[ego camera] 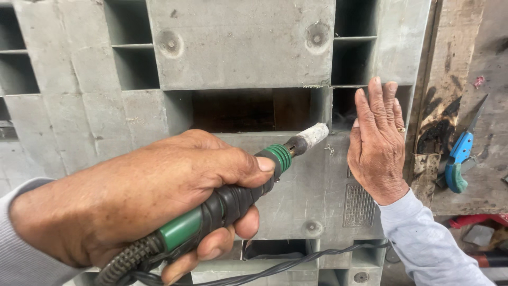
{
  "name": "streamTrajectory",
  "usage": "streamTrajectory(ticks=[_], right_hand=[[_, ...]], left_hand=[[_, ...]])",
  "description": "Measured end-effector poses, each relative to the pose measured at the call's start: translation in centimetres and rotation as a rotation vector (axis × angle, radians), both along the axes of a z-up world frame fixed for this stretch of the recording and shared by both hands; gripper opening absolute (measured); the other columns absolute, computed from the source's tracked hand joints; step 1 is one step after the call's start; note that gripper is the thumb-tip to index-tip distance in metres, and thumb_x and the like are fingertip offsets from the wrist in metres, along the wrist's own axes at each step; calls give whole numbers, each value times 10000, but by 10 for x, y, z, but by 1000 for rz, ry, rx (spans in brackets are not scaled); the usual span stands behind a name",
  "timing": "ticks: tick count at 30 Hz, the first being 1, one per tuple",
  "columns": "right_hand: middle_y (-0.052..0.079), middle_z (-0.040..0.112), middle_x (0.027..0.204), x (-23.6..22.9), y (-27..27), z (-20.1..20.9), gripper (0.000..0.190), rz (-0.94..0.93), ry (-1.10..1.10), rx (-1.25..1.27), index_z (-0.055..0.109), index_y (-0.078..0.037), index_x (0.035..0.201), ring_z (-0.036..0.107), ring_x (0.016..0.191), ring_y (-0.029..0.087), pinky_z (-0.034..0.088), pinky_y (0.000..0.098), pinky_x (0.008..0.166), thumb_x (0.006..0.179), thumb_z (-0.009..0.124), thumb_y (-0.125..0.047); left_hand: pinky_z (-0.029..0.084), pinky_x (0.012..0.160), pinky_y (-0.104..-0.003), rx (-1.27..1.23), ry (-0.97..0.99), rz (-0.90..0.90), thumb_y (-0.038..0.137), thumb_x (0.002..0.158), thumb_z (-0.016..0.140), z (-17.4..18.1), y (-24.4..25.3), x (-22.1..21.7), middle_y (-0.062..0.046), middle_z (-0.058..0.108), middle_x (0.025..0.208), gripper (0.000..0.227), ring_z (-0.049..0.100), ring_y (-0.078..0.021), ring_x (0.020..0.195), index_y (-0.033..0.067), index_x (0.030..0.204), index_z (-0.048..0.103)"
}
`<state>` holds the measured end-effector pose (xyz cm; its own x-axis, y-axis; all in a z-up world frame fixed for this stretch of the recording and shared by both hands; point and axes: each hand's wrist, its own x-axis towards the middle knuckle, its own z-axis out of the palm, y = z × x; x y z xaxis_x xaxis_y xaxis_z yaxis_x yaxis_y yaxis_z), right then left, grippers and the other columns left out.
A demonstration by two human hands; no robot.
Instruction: The person uses a heated soldering iron to trim and smooth the edges of a gray plastic pallet. They repeatedly scrape along the seams and corners, removing small bits of plastic and checking the surface with their fingers.
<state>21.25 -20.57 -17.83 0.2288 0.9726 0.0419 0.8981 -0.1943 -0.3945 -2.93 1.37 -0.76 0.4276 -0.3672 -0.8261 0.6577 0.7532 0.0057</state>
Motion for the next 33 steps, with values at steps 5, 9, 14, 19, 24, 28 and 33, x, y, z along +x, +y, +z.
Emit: streamTrajectory(ticks=[5,9,14,19,24,28,33], right_hand=[[224,337,1679,1,0,-2,509,1,-7,19,491,44,1542,253,1588,391,234,498,1306,1034,519,29],[229,330,1683,3,-2,-5,506,20,-1,45,479,45,1549,244,1589,396,233,499,1308,1044,514,23],[219,321,1685,4,-4,-7,516,20,-7,61,471,39,1558,240,1584,383,233,493,1298,1044,519,17],[216,319,1678,6,-6,-10,517,27,2,86,453,36,1559,236,1578,375,218,481,1295,1047,513,8],[190,330,1684,11,-11,-14,516,10,95,181,400,32,1589,289,1582,333,255,477,1307,1076,460,14],[193,393,1658,19,-43,5,462,-40,683,347,377,21,1580,405,1561,280,366,457,1299,1129,423,-69],[137,739,1232,-21,-123,60,605,69,1088,-306,647,-25,1367,743,1004,255,616,397,858,984,517,-474]], left_hand=[[458,218,-257,47,44,51,334,1055,559,11,-17,0,-87,598,464,488,541,-126,269,-63,785,649],[436,211,-250,98,68,91,355,1038,568,21,-37,3,-93,590,463,504,528,-132,260,-73,788,657],[442,229,-251,190,85,121,351,1020,551,32,-62,12,-85,584,467,473,516,-127,270,-56,794,638],[438,267,-268,252,239,272,309,1023,543,29,-95,11,-82,651,610,332,530,-129,345,-5,918,559],[479,306,-260,195,10,603,359,1040,588,17,-165,-27,-116,633,723,435,586,-133,434,-65,1140,603],[460,364,-266,426,72,856,282,850,713,6,-251,-38,-128,692,720,562,569,-131,442,-32,1299,589],[462,371,-264,997,175,837,243,855,701,-36,-335,12,-95,677,579,468,587,-115,401,2,1254,658]])
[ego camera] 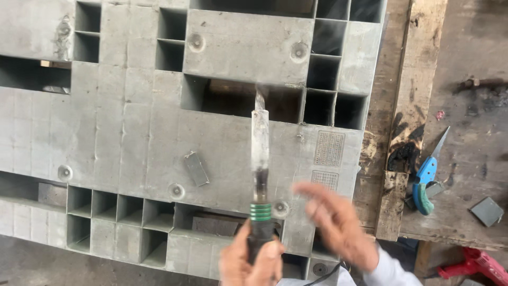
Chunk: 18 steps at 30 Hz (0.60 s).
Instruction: The person uses a heated soldering iron to trim and smooth the edges of a gray plastic pallet. They repeatedly scrape along the seams and corners, removing small bits of plastic and checking the surface with their fingers.
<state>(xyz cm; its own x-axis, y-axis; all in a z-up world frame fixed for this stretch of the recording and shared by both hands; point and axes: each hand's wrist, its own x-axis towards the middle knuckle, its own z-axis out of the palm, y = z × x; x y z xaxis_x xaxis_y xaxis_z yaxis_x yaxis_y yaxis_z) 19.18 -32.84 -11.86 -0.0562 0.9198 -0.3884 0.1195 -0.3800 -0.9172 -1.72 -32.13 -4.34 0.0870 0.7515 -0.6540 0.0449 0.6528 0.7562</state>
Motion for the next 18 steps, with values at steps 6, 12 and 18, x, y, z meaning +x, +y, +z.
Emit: streamTrajectory(ticks=[6,12,18], right_hand=[[222,608,1372,-53,-40,38,781,-238,906,-519,451,5,1462,630,1222,297,498,438,1041,896,614,-509],[259,587,1348,-79,-52,41,780,-492,991,-301,434,40,1421,631,1238,389,516,507,1035,870,711,-438],[206,684,1224,-72,-102,26,633,-892,571,-295,556,57,1369,675,1084,307,528,446,943,847,705,-270]], left_hand=[[649,677,-347,380,162,-202,195,950,633,-28,-23,20,-177,773,925,556,816,-241,796,-79,1417,508],[576,992,-454,555,-62,-393,182,1026,547,-24,-20,2,-331,642,1305,617,700,-411,1184,-109,1538,363],[554,907,-471,884,-125,-966,452,956,645,-38,16,-19,-343,592,1233,839,619,-423,1120,-138,1502,406]])
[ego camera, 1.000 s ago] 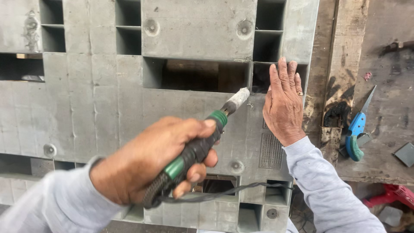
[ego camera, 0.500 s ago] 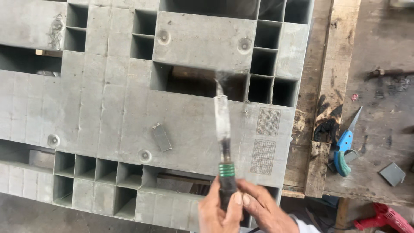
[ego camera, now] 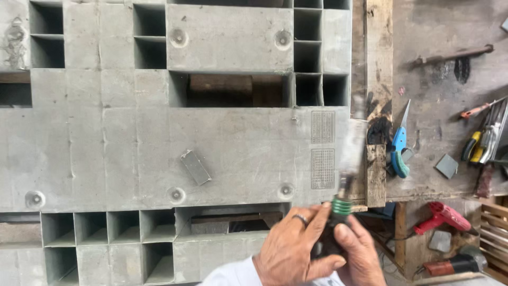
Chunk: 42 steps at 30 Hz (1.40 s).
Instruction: The person uses a heated soldering iron to trim and smooth the edges of a gray plastic pallet. They repeatedly scrape along the seams and corners, removing small bits of plastic and checking the surface with their fingers.
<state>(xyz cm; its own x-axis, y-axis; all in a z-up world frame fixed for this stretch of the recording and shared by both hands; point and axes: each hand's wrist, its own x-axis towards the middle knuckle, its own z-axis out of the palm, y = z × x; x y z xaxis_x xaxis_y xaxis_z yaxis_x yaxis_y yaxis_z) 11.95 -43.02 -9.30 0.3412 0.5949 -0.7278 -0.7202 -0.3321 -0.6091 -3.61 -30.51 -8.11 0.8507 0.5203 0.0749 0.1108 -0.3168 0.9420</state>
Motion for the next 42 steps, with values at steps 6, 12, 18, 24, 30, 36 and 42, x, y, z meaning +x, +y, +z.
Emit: streamTrajectory(ticks=[6,12,18,24,30,36,42], right_hand=[[158,695,954,63,-65,14,417,94,-691,-177,616,100,1301,657,842,207,515,331,804,940,644,-108],[123,667,904,150,-59,8,374,176,-855,-119,630,99,1300,630,787,160,519,303,734,977,627,-90],[110,692,911,259,-57,3,481,461,-832,-181,617,59,1411,650,765,149,556,315,654,978,669,-142],[151,689,862,333,-63,31,537,804,-1092,-343,638,41,1453,666,746,191,531,331,711,956,709,-149],[111,689,907,299,-47,24,499,553,-781,-160,597,60,1401,647,751,182,538,336,695,955,661,-153],[89,658,838,229,-33,11,371,521,-618,-142,642,60,1246,603,713,154,484,301,635,974,621,-192],[86,627,761,204,-50,29,364,470,-561,-169,660,44,1237,567,647,141,446,296,550,993,610,-221]], left_hand=[[473,1106,-455,237,157,163,334,1038,621,-53,32,71,-255,582,1344,581,542,-391,1274,-81,1431,518],[327,1147,-611,390,325,366,365,825,770,-80,25,166,-293,417,1436,747,410,-463,1366,-58,1370,484],[191,1203,-646,443,489,593,296,810,770,-104,28,203,-229,337,1523,764,285,-433,1464,-23,1412,426],[186,1269,-616,497,438,741,208,903,635,-102,13,206,-208,360,1555,574,292,-407,1500,43,1423,458],[240,1201,-620,719,562,1029,243,1042,536,-98,117,118,-191,561,1395,261,435,-398,1382,37,1097,684],[282,1163,-615,698,637,830,327,1037,596,-114,153,90,-93,685,875,348,576,-329,990,84,806,689],[282,1140,-603,673,590,801,308,1026,591,-116,154,85,-94,689,890,318,581,-331,988,83,823,687]])
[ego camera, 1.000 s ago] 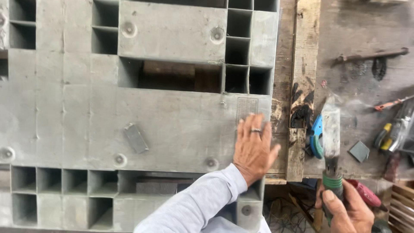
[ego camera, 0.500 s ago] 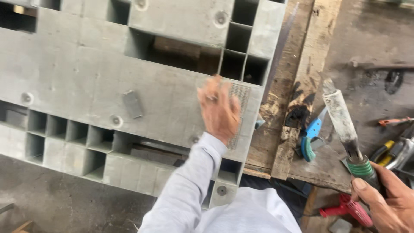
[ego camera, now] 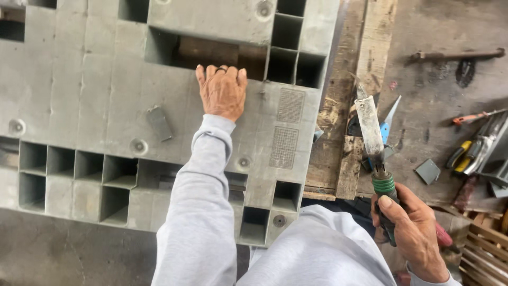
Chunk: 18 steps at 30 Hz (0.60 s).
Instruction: The person uses a heated soldering iron to trim and smooth the edges of a gray plastic pallet. They repeatedly scrape along the seams and corners, removing small bits of plastic and checking the surface with their fingers.
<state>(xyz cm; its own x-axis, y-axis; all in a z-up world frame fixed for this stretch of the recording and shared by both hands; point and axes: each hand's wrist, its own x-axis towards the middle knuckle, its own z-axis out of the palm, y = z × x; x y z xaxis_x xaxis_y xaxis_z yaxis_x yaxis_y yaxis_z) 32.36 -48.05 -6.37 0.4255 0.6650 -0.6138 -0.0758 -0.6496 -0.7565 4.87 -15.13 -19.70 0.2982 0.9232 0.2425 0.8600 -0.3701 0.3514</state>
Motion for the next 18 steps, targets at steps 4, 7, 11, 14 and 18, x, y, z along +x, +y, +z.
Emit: streamTrajectory(ticks=[4,7,11,14,18], right_hand=[[54,647,799,-23,-16,-1,381,-79,-4,141,625,11,1272,568,642,115,463,257,587,965,585,-211],[82,630,766,-41,-28,-10,349,-157,62,139,632,60,1230,578,633,138,473,268,594,999,591,-199],[64,640,811,-69,-41,-32,392,-275,129,176,629,46,1279,563,610,130,448,258,573,966,589,-187],[73,628,785,-85,-44,-46,389,-323,159,190,631,50,1268,561,582,132,443,260,554,975,583,-202],[69,605,762,-93,-46,-53,387,-343,210,153,623,45,1253,554,560,131,431,264,510,973,575,-218]], left_hand=[[300,1129,-579,-32,22,-54,288,1042,587,2,-11,-20,-102,707,915,306,582,-335,998,78,851,701],[316,1127,-562,-22,57,-89,285,1045,593,3,-13,-34,-110,721,950,296,582,-339,1016,73,875,709],[321,1149,-559,-45,94,-111,267,1040,607,6,-28,-66,-117,716,947,278,581,-347,1027,57,886,708],[306,1176,-569,-19,65,-128,233,1037,609,8,-42,-78,-117,707,949,253,582,-347,1041,43,895,698],[315,1208,-581,-26,67,-138,194,1064,592,13,-46,-80,-151,688,1001,241,586,-363,1096,25,925,691]])
